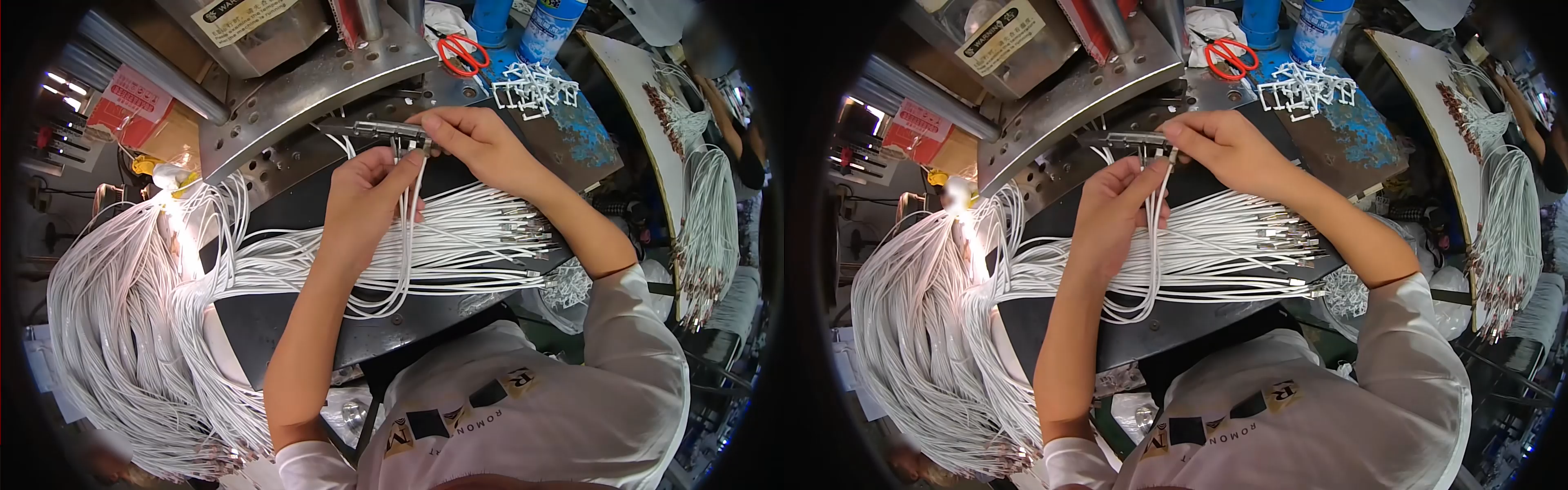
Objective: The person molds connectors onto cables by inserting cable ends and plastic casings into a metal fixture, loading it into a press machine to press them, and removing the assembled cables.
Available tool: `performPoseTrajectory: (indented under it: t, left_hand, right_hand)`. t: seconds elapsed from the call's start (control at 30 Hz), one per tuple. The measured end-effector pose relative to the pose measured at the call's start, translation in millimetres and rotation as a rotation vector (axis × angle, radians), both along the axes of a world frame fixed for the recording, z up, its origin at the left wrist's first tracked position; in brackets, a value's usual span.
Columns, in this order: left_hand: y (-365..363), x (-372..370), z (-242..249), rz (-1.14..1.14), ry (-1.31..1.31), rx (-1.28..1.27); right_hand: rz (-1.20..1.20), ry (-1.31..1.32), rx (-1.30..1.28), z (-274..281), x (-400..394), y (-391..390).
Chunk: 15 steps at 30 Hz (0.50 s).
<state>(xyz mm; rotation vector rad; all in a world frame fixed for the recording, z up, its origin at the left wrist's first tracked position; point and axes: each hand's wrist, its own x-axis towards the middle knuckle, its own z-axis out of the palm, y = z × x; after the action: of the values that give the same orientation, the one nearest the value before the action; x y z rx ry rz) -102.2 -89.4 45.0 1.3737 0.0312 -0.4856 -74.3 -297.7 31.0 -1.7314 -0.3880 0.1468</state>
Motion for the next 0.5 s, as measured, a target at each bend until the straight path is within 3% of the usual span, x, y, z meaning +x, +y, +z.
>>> performPoseTrajectory:
  t: [0.1,0.2,0.5]
  left_hand:
    - [4,2,1,-0.013,-0.023,0.008]
    - [4,4,-2,-0.009,0.004,-0.063]
    - [3,4,-3,0.013,-0.044,-0.037]
  right_hand:
    - [-0.023,-0.079,0.016,3,-4,4]
    - [0.017,0.066,0.14,9,-9,7]
    - [0.011,0.067,0.042,14,-7,2]
